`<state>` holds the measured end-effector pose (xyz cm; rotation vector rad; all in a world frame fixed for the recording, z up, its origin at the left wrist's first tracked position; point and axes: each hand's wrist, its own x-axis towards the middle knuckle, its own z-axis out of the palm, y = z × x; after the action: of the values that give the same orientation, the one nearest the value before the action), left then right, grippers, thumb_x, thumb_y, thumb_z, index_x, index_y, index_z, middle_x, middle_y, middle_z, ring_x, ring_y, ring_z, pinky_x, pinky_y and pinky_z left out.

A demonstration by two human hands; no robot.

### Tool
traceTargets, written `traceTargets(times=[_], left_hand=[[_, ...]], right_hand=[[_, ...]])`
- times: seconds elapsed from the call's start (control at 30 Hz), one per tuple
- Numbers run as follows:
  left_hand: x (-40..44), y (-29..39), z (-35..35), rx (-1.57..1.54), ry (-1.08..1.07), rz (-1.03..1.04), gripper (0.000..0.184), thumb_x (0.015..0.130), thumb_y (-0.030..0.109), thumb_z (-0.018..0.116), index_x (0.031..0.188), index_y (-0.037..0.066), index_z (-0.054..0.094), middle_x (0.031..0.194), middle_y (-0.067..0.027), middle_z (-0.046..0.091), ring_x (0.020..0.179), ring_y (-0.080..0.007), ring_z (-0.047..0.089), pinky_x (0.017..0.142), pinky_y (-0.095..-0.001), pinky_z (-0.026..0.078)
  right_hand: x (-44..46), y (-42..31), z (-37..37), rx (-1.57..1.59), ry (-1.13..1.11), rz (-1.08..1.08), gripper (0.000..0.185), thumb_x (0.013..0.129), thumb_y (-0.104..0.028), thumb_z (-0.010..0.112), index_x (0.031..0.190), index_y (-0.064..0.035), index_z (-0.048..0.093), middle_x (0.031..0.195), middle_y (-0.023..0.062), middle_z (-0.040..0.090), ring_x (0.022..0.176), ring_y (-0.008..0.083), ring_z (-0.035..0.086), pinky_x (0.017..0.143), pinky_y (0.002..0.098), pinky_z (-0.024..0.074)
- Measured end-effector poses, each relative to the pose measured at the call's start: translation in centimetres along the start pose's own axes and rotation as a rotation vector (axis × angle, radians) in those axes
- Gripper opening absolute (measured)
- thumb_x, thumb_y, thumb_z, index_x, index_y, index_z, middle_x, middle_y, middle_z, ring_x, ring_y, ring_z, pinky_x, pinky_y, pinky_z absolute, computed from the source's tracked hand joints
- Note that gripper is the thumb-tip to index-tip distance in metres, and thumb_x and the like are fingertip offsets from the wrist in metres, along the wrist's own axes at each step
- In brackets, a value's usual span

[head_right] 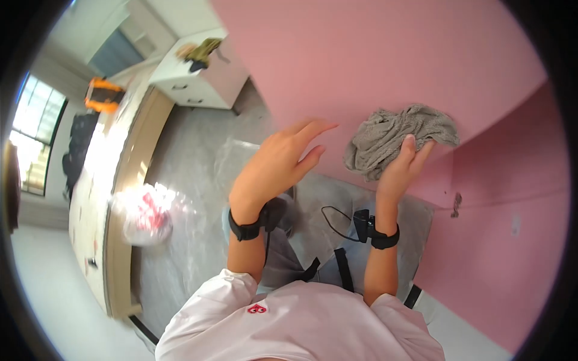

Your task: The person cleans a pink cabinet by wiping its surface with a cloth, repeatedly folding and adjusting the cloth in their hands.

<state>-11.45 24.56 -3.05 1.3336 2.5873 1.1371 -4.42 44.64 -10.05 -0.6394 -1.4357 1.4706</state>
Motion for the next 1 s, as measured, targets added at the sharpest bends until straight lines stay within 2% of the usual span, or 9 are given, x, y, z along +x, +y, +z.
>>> traceTargets(times=[0.07,0.13,0.17,0.23,0.3,0.5,0.67,0.83,1.0], left_hand=[[-0.8,-1.0,-0.8,-0.038,0.081,0.013,0.04,0.097,0.013,0.065,0.137,0.009,0.06,0.13,-0.0148,0.065,0.112,-0.0393,0.064,0.093,-0.0439,0.053],[-1.5,-2.7,-1.5,-0.042,0.154,0.005,0.04,0.098,0.015,0.066,0.137,0.007,0.06,0.131,-0.0148,0.065,0.111,-0.0389,0.064,0.094,-0.0434,0.053],[-2.0,-3.4,-1.7,-0.055,0.195,0.003,0.04,0.098,0.017,0.066,0.136,0.006,0.06,0.132,-0.0148,0.065,0.111,-0.0385,0.065,0.094,-0.0428,0.053],[-2.4,-4.8,-2.1,-0.042,0.257,-0.009,0.041,0.099,0.019,0.067,0.136,0.005,0.059,0.133,-0.0155,0.064,0.113,-0.0373,0.065,0.094,-0.0421,0.053],[-2.6,-5.6,-2.9,-0.028,0.316,-0.014,0.042,0.1,0.022,0.067,0.137,0.003,0.059,0.134,-0.0162,0.063,0.114,-0.0361,0.065,0.095,-0.0413,0.053],[-4.0,-6.6,-4.6,0.004,0.516,-0.43,0.043,0.106,0.037,0.056,0.126,0.0,0.063,0.117,-0.0204,0.07,0.107,-0.042,0.066,0.093,-0.0459,0.053],[-2.7,-7.0,-4.2,0.004,0.368,-0.537,0.064,0.112,0.05,0.035,0.107,0.0,0.075,0.089,-0.018,0.076,0.09,-0.0414,0.071,0.084,-0.0461,0.053],[1.4,-6.2,-1.9,-0.328,0.183,-0.394,0.06,0.112,0.043,0.044,0.106,-0.009,0.073,0.092,-0.0183,0.077,0.087,-0.0267,0.074,0.085,-0.0371,0.056],[4.4,-5.8,0.0,-0.376,-0.117,-0.365,0.047,0.109,0.032,0.052,0.105,-0.01,0.073,0.088,-0.0155,0.077,0.08,-0.021,0.074,0.079,-0.0322,0.057]], right_hand=[[-1.0,0.3,2.6,-0.002,-0.02,-0.008,0.072,0.107,-0.027,0.056,0.16,0.0118,0.024,0.164,0.0241,0.037,0.149,0.0288,0.039,0.122,0.036,0.0277],[-2.8,1.9,6.2,-0.106,-0.091,-0.268,0.047,0.107,-0.024,0.056,0.142,0.007,0.048,0.131,0.0215,0.065,0.12,0.0297,0.064,0.101,0.0415,0.0473],[-3.4,1.5,7.4,-0.102,-0.098,-0.268,0.047,0.107,-0.024,0.056,0.142,0.007,0.048,0.131,0.0215,0.065,0.12,0.0297,0.064,0.101,0.0415,0.0473],[-4.4,0.5,10.2,-0.132,-0.47,-0.225,0.048,0.105,-0.026,0.058,0.143,0.0022,0.049,0.121,0.0231,0.069,0.109,0.0362,0.069,0.093,0.0449,0.0515],[-5.4,-0.5,13.1,-0.105,-0.516,-0.228,0.05,0.102,-0.026,0.061,0.145,-0.002,0.049,0.115,0.0254,0.07,0.104,0.0448,0.069,0.088,0.0485,0.0536],[-7.1,-0.6,17.8,-0.213,-0.753,-0.318,0.055,0.098,-0.022,0.063,0.147,-0.0012,0.049,0.116,0.0266,0.07,0.103,0.0477,0.067,0.087,0.0484,0.0544],[-8.1,2.6,14.3,-0.153,-0.598,-0.349,0.055,0.1,-0.02,0.063,0.148,0.0021,0.047,0.115,0.0274,0.07,0.101,0.0452,0.069,0.085,0.0466,0.0552],[-4.6,2.6,7.8,-0.174,-0.373,-0.296,0.051,0.101,-0.018,0.063,0.145,0.0038,0.049,0.116,0.0284,0.07,0.1,0.0427,0.071,0.083,0.0452,0.0557],[0.0,-0.9,0.6,-0.223,-0.176,-0.349,0.04,0.103,-0.019,0.062,0.135,0.0036,0.054,0.117,0.0182,0.069,0.104,0.0268,0.067,0.093,0.0397,0.0515]])
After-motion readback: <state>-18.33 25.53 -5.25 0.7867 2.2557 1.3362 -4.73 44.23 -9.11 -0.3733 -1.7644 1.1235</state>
